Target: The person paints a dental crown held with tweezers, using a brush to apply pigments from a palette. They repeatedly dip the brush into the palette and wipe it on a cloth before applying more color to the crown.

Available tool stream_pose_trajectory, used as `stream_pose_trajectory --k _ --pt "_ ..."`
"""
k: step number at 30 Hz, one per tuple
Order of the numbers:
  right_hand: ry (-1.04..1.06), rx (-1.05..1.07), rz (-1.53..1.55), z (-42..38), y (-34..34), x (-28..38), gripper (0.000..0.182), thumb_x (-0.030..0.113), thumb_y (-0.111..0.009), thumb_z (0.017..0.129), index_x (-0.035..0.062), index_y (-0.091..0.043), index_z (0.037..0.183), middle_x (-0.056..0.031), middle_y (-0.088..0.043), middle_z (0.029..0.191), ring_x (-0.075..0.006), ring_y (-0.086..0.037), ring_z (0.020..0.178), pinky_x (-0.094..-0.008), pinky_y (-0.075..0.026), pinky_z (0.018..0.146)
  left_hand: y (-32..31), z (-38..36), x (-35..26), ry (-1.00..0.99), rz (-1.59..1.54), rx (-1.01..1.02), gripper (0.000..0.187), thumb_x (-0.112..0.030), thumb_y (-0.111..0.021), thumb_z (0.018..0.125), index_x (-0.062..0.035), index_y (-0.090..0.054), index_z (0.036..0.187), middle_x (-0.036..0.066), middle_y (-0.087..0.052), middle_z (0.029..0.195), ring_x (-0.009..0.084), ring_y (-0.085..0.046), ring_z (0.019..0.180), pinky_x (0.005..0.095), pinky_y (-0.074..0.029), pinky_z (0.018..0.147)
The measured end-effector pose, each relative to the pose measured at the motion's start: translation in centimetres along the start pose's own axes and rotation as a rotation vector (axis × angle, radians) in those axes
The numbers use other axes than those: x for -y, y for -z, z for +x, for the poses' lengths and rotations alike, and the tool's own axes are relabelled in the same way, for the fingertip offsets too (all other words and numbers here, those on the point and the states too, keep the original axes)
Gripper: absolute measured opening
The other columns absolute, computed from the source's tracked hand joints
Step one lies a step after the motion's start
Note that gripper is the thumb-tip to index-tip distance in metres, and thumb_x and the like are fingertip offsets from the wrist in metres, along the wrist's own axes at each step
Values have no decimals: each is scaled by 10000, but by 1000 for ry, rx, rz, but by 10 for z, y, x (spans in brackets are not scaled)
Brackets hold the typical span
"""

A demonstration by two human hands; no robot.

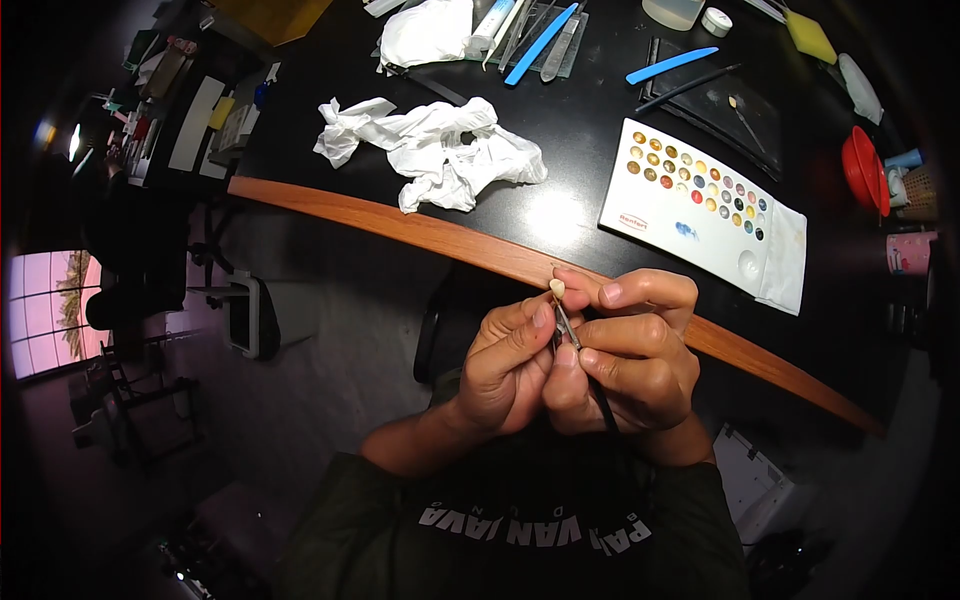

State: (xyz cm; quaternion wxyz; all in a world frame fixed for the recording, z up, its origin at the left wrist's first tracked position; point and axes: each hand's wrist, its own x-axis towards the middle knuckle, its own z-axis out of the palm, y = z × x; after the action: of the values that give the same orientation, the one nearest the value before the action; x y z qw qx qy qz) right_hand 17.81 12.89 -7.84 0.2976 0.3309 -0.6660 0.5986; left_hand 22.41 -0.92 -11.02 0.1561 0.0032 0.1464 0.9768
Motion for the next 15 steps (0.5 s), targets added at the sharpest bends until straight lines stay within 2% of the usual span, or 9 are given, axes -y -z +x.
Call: stream_pose_trajectory --k 15 --pt "-1 -3 -40 2 -1 1 207 -79 -757 800 34 -606 886 -84 -679 897 -286 -637 1026 -434 -705 847 0 0 -1 14 45 -25 333 -148 -484 1114 65 -651 1308 142 -691 1266 181 -642 1200 330 -468 1106"
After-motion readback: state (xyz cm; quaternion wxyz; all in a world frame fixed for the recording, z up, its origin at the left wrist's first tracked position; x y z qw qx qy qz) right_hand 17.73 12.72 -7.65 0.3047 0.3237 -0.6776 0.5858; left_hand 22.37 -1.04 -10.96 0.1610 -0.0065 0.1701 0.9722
